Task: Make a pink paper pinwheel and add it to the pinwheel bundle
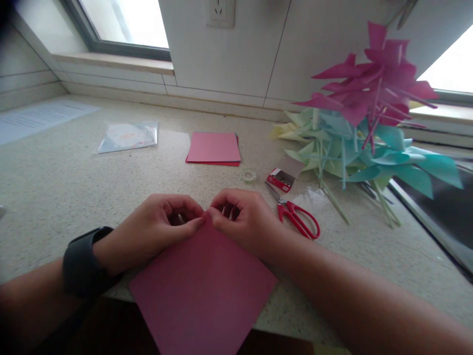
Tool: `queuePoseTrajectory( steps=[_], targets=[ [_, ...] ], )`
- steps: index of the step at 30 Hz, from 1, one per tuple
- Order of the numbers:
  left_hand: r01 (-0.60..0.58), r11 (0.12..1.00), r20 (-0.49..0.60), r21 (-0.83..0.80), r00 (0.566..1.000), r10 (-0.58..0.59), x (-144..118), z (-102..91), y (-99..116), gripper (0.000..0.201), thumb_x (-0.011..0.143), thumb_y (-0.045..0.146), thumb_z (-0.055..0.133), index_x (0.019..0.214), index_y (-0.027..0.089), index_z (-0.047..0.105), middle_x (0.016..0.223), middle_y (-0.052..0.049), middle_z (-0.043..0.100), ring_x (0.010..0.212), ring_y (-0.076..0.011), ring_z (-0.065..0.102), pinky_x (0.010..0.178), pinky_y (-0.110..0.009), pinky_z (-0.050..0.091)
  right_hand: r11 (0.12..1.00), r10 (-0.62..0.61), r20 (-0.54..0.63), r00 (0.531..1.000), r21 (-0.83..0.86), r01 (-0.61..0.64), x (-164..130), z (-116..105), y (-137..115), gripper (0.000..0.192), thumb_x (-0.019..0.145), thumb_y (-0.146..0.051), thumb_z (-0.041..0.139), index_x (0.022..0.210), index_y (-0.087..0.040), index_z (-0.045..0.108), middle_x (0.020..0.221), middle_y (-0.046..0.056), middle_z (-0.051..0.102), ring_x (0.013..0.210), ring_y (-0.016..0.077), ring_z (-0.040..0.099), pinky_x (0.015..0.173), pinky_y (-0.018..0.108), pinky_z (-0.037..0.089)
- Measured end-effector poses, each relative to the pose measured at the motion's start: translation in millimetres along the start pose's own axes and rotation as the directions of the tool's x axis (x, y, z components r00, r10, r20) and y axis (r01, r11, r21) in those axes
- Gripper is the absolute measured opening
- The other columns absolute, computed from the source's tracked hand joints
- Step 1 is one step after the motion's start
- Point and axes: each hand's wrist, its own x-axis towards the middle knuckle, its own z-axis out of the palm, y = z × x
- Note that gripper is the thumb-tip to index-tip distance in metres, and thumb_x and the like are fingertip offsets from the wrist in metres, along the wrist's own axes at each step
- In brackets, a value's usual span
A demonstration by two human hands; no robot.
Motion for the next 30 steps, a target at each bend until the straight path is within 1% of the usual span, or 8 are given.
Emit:
queuePoseTrajectory(
  steps=[6,10,17,25,30],
  targets=[
    [-0.028,0.999,0.01,0.034,1.0,0.027,-0.4,-1.2,-2.0,0.013,0.087,0.027,0.065,0.086,0.018,0.074,0.069,0.003,0.068,0.059,-0.0075,0.055,0.053,-0.017,0.039,0.999,0.032,0.033,0.999,0.008,-0.033,-0.6,-1.3,-2.2,0.013,0.084,-0.024,0.058,0.08,-0.017,0.068,0.069,0.0,0.064,0.062,0.0125,0.055,0.054,0.024,0.042],
    [-0.018,0.999,0.008,0.045,1.0,0.018,-0.3,-1.2,-2.4,0.013,0.086,0.027,0.065,0.085,0.019,0.075,0.068,0.003,0.068,0.059,-0.0075,0.055,0.053,-0.017,0.04,0.999,0.049,0.053,0.997,0.02,-0.05,-0.5,-1.6,-1.6,0.016,0.085,-0.025,0.057,0.079,-0.017,0.07,0.068,0.001,0.065,0.062,0.0126,0.056,0.055,0.024,0.042],
    [-0.03,0.998,0.015,0.046,0.999,0.03,-0.2,-1.2,-1.3,0.013,0.086,0.027,0.065,0.085,0.018,0.075,0.067,0.003,0.067,0.058,-0.0074,0.054,0.053,-0.017,0.04,0.996,0.079,0.061,0.995,0.04,-0.082,-0.9,-3.1,-2.1,0.013,0.083,-0.026,0.061,0.079,-0.018,0.07,0.068,0.0,0.065,0.061,0.0125,0.054,0.054,0.024,0.042],
    [-0.034,0.998,0.016,0.044,0.999,0.034,-0.6,-2.8,-1.9,0.015,0.087,0.029,0.065,0.086,0.018,0.076,0.068,0.002,0.068,0.059,-0.0084,0.055,0.052,-0.018,0.04,0.995,0.086,0.06,0.994,0.051,-0.089,-1.1,-2.9,-2.6,0.012,0.082,-0.028,0.065,0.08,-0.018,0.07,0.068,0.0,0.064,0.062,0.0125,0.054,0.055,0.024,0.042],
    [-0.009,0.999,0.02,0.031,1.0,0.009,0.0,-2.0,-1.0,0.016,0.087,0.031,0.066,0.087,0.018,0.076,0.069,0.001,0.068,0.06,-0.0093,0.056,0.053,-0.019,0.04,0.993,0.105,0.054,0.993,0.054,-0.108,-1.9,-3.0,-6.0,0.012,0.081,-0.028,0.066,0.079,-0.018,0.07,0.068,0.0,0.063,0.061,0.0125,0.053,0.054,0.024,0.042]
  ],
)
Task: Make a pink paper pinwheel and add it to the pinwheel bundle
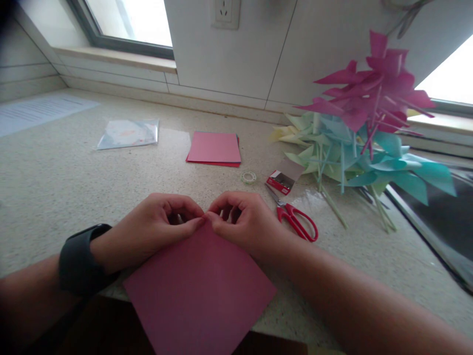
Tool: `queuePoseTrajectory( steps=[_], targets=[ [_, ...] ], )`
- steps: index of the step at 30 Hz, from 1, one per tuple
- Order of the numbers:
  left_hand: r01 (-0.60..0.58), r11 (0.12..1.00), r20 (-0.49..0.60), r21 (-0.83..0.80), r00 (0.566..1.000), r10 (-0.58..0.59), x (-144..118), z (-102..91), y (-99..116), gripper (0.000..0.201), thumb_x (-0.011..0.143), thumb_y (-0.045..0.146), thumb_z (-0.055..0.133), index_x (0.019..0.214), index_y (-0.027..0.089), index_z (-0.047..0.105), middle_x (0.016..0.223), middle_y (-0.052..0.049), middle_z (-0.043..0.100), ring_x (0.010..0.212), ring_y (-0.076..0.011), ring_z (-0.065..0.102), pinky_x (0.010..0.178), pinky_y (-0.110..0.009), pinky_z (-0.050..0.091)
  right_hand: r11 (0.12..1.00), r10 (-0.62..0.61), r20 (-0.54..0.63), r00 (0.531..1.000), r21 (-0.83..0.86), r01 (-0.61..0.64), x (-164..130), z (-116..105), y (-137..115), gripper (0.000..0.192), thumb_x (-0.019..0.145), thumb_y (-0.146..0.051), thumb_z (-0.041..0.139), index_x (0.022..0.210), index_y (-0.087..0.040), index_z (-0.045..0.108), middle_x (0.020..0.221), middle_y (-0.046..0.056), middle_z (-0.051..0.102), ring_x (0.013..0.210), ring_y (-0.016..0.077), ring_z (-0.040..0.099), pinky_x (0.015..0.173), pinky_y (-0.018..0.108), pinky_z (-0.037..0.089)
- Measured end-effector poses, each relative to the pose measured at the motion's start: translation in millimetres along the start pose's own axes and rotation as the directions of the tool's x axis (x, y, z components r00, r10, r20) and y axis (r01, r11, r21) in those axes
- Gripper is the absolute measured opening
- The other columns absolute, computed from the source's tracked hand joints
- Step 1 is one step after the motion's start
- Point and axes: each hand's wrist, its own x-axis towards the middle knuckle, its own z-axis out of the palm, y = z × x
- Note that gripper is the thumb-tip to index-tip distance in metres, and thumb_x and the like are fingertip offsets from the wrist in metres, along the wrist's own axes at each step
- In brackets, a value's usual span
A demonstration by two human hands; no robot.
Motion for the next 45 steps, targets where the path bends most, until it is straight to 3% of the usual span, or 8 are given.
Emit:
queuePoseTrajectory(
  steps=[10,20,31,45],
  targets=[
    [-0.006,0.999,0.03,-0.043,1.0,0.007,-1.7,-2.8,-1.6,0.02,0.091,0.032,0.062,0.091,0.018,0.076,0.082,-0.002,0.074,0.072,-0.0129,0.062,0.061,-0.021,0.045,1.0,0.008,0.0,1.0,0.008,-0.008,1.1,-0.1,-0.6,0.011,0.08,-0.028,0.067,0.078,-0.018,0.069,0.065,-0.001,0.06,0.058,0.0112,0.05,0.051,0.023,0.039],
    [0.003,0.998,0.025,-0.063,1.0,-0.002,-1.0,-2.4,-2.3,0.024,0.091,0.036,0.061,0.088,0.017,0.075,0.081,-0.002,0.074,0.072,-0.0142,0.063,0.061,-0.022,0.045,1.0,-0.002,-0.001,1.0,0.015,0.002,2.1,-0.5,-2.1,0.009,0.078,-0.026,0.068,0.077,-0.018,0.07,0.061,-0.002,0.057,0.054,0.0098,0.048,0.048,0.021,0.037],
    [0.027,0.997,-0.033,-0.079,0.999,-0.03,-0.8,-1.3,-0.5,0.024,0.087,0.036,0.063,0.085,0.015,0.074,0.076,-0.003,0.072,0.066,-0.0136,0.061,0.056,-0.022,0.043,0.999,-0.033,-0.009,0.999,0.034,0.033,2.3,0.5,-0.9,0.016,0.086,-0.029,0.06,0.08,-0.018,0.07,0.07,0.001,0.068,0.064,0.0128,0.059,0.057,0.023,0.045],
    [0.022,0.999,-0.024,-0.027,0.999,-0.023,-0.4,-1.2,2.5,0.021,0.087,0.034,0.064,0.084,0.015,0.073,0.076,-0.002,0.072,0.066,-0.0126,0.06,0.056,-0.022,0.042,0.999,0.047,0.021,0.999,-0.014,-0.047,0.5,0.5,-1.3,0.013,0.08,-0.03,0.066,0.078,-0.017,0.069,0.063,-0.001,0.058,0.057,0.0105,0.048,0.049,0.022,0.037]
  ],
)
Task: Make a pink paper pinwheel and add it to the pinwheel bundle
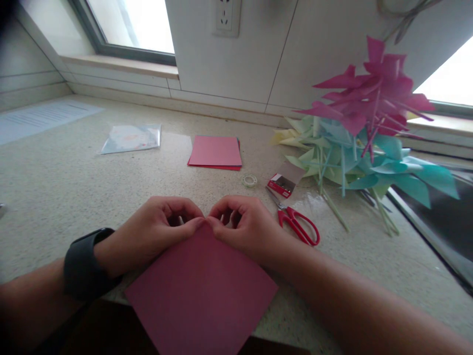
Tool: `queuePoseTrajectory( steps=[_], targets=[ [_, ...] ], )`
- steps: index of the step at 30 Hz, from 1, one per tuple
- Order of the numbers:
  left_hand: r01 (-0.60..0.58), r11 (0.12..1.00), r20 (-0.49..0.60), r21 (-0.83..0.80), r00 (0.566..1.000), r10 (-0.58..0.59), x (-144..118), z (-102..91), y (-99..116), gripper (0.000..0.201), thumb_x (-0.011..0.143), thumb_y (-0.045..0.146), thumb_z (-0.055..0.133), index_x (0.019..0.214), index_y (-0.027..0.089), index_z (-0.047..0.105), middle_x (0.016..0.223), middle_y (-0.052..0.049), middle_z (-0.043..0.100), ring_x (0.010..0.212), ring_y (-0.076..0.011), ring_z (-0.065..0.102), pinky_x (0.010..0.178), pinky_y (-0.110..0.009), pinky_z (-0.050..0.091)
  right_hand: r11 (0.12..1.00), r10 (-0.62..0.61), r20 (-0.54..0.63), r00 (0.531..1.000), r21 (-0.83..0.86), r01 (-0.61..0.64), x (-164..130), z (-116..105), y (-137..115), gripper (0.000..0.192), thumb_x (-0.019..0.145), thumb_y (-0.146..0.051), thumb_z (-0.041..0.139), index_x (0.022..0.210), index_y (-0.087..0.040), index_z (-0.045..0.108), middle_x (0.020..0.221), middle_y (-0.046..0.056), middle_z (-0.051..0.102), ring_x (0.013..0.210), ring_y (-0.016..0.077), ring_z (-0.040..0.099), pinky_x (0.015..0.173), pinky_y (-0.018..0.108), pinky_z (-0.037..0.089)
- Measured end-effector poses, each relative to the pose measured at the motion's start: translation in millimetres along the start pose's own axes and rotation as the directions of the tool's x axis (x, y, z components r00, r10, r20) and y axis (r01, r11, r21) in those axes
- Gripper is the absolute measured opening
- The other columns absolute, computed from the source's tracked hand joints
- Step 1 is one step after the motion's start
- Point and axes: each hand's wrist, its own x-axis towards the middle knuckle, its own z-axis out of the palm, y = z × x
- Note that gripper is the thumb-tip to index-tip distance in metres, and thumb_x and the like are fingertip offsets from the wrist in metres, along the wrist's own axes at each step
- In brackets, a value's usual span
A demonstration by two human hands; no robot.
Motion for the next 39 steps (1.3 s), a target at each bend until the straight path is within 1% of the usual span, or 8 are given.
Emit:
queuePoseTrajectory(
  steps=[5,10,14,20,25,29,35,39],
  targets=[
    [0.003,0.999,-0.005,-0.036,1.0,-0.004,-2.0,0.3,-0.9,0.018,0.086,0.033,0.065,0.085,0.015,0.072,0.073,-0.001,0.07,0.062,-0.0109,0.058,0.054,-0.02,0.041,1.0,0.0,-0.001,1.0,0.019,0.001,0.5,0.3,0.2,0.012,0.079,-0.03,0.066,0.079,-0.018,0.069,0.061,-0.002,0.057,0.056,0.0106,0.048,0.048,0.022,0.037],
    [0.005,1.0,-0.024,-0.029,1.0,-0.006,-2.2,0.0,-1.0,0.018,0.085,0.032,0.066,0.085,0.015,0.071,0.074,-0.001,0.07,0.065,-0.0115,0.058,0.055,-0.021,0.041,0.999,-0.003,-0.017,1.0,0.038,0.004,0.7,0.9,0.8,0.015,0.083,-0.03,0.061,0.081,-0.018,0.07,0.071,0.002,0.065,0.064,0.0131,0.055,0.056,0.025,0.042],
    [-0.012,1.0,-0.025,0.003,1.0,0.012,-0.2,-0.7,-0.8,0.017,0.086,0.031,0.065,0.087,0.016,0.072,0.078,-0.002,0.072,0.069,-0.0124,0.06,0.058,-0.021,0.043,1.0,0.019,-0.019,1.0,0.02,-0.018,1.2,1.6,1.3,0.016,0.082,-0.032,0.063,0.08,-0.017,0.07,0.068,0.002,0.063,0.061,0.0128,0.052,0.053,0.024,0.04],
    [-0.03,0.999,-0.016,0.026,0.999,0.031,1.1,-0.7,-1.3,0.016,0.086,0.029,0.065,0.088,0.016,0.073,0.078,-0.001,0.072,0.066,-0.0121,0.059,0.057,-0.021,0.042,0.998,0.062,-0.01,0.998,0.031,-0.062,1.0,1.3,-0.8,0.013,0.078,-0.029,0.066,0.078,-0.017,0.069,0.061,-0.001,0.057,0.055,0.0104,0.046,0.048,0.022,0.035],
    [-0.033,0.999,-0.019,0.017,0.999,0.033,0.8,-0.5,-2.4,0.015,0.087,0.029,0.065,0.089,0.017,0.073,0.078,0.0,0.072,0.067,-0.0115,0.06,0.057,-0.021,0.042,0.997,0.051,-0.025,0.998,0.05,-0.05,2.1,2.0,0.9,0.011,0.076,-0.028,0.068,0.076,-0.017,0.069,0.058,-0.003,0.055,0.053,0.0092,0.044,0.046,0.021,0.032],
    [-0.006,1.0,-0.023,0.01,1.0,0.007,1.4,-0.3,-3.3,0.018,0.087,0.032,0.063,0.088,0.017,0.073,0.08,-0.002,0.073,0.071,-0.0138,0.063,0.06,-0.023,0.044,0.997,0.043,-0.032,0.999,0.073,-0.04,2.0,1.9,1.6,0.011,0.077,-0.028,0.068,0.076,-0.017,0.068,0.059,-0.003,0.055,0.054,0.0092,0.045,0.047,0.021,0.033],
    [-0.016,1.0,-0.051,0.011,0.999,0.016,1.8,0.0,-5.3,0.019,0.087,0.034,0.063,0.089,0.017,0.072,0.081,-0.003,0.073,0.073,-0.0162,0.063,0.062,-0.025,0.046,0.997,0.02,-0.022,1.0,0.079,-0.018,2.5,-0.1,2.7,0.018,0.085,-0.031,0.06,0.082,-0.017,0.07,0.072,0.001,0.067,0.065,0.0123,0.057,0.056,0.023,0.042],
    [-0.011,1.0,-0.053,0.011,0.999,0.012,1.6,0.2,-6.1,0.021,0.088,0.036,0.062,0.088,0.017,0.072,0.08,-0.003,0.073,0.073,-0.0166,0.064,0.062,-0.026,0.046,0.999,0.027,-0.026,0.999,0.029,-0.027,3.4,0.5,4.6,0.018,0.084,-0.032,0.061,0.08,-0.018,0.072,0.071,0.001,0.067,0.065,0.013,0.058,0.057,0.024,0.043]
  ],
)
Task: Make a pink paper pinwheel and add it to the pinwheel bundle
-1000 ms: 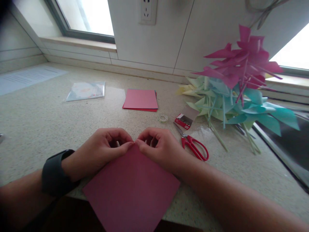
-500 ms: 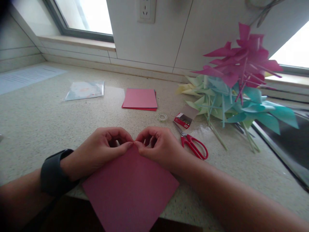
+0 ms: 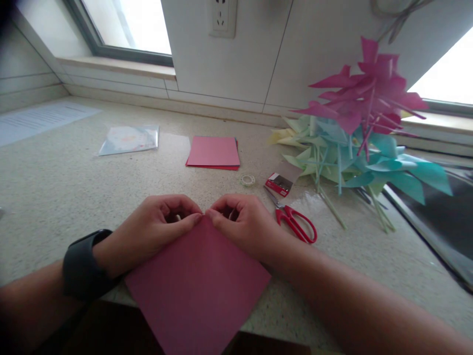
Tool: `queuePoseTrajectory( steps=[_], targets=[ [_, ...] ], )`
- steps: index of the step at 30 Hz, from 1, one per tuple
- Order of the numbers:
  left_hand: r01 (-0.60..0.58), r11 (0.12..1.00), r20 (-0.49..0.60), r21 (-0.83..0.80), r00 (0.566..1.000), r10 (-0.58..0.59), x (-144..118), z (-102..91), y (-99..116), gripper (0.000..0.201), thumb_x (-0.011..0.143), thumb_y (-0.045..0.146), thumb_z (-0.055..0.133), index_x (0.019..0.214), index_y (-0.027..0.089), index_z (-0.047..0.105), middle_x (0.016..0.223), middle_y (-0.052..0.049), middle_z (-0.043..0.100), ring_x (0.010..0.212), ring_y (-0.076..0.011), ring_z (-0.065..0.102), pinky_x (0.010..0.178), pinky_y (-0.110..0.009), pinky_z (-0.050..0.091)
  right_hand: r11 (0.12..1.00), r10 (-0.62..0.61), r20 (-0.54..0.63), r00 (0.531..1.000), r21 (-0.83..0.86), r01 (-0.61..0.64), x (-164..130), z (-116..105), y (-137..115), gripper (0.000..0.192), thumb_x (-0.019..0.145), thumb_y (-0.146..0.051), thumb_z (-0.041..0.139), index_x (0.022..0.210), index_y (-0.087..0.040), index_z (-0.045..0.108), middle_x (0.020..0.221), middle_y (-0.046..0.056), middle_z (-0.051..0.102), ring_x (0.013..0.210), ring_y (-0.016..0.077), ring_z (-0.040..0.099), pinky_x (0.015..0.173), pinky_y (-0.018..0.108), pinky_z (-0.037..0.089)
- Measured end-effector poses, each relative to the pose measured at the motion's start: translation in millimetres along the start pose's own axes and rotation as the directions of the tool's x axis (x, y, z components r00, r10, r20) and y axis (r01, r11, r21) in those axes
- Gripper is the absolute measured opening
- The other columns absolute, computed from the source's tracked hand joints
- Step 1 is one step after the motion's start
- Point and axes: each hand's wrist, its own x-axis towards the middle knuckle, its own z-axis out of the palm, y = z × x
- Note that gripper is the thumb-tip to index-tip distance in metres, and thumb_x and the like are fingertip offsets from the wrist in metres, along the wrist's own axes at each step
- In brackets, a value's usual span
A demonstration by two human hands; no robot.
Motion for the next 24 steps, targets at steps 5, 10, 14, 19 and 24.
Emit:
queuePoseTrajectory(
  steps=[5,10,14,19,24],
  targets=[
    [0.023,1.0,0.0,-0.019,1.0,-0.023,0.0,0.8,-0.4,0.021,0.087,0.036,0.063,0.088,0.017,0.072,0.083,-0.004,0.074,0.074,-0.017,0.065,0.062,-0.026,0.047,0.999,0.033,-0.013,0.999,-0.004,-0.033,-0.6,0.8,0.5,0.02,0.081,-0.036,0.064,0.079,-0.017,0.072,0.065,0.001,0.062,0.058,0.0126,0.051,0.052,0.025,0.039],
    [0.034,0.998,-0.004,-0.043,0.999,-0.035,0.5,1.2,-0.7,0.019,0.086,0.035,0.064,0.089,0.017,0.072,0.083,-0.004,0.075,0.074,-0.0169,0.065,0.062,-0.025,0.046,1.0,0.028,0.002,1.0,0.006,-0.028,0.4,0.6,0.7,0.02,0.08,-0.036,0.066,0.08,-0.017,0.071,0.063,0.0,0.061,0.057,0.0121,0.05,0.05,0.024,0.037],
    [0.032,0.999,-0.008,-0.043,0.999,-0.032,0.8,1.1,-1.2,0.019,0.086,0.034,0.064,0.089,0.017,0.072,0.083,-0.004,0.075,0.075,-0.0175,0.066,0.062,-0.026,0.047,1.0,0.008,0.003,1.0,0.005,-0.008,1.3,0.2,1.7,0.017,0.08,-0.034,0.068,0.081,-0.018,0.072,0.061,-0.002,0.058,0.055,0.0106,0.048,0.048,0.022,0.035],
    [0.016,0.999,-0.033,-0.037,0.999,-0.017,0.4,0.5,-1.7,0.02,0.086,0.035,0.064,0.091,0.018,0.072,0.082,-0.004,0.075,0.073,-0.0174,0.065,0.061,-0.026,0.046,1.0,-0.009,0.008,1.0,0.023,0.009,1.0,-1.7,1.2,0.017,0.084,-0.032,0.064,0.083,-0.018,0.072,0.068,0.0,0.065,0.061,0.0114,0.055,0.053,0.022,0.04],
    [0.014,1.0,-0.046,-0.013,0.999,-0.014,0.9,0.7,-0.3,0.02,0.086,0.036,0.065,0.09,0.018,0.072,0.083,-0.004,0.075,0.074,-0.0178,0.066,0.062,-0.027,0.047,1.0,0.008,-0.007,1.0,-0.011,-0.008,1.4,-1.8,0.9,0.019,0.085,-0.031,0.061,0.081,-0.017,0.073,0.069,0.0,0.068,0.062,0.0116,0.057,0.054,0.022,0.041]
  ],
)
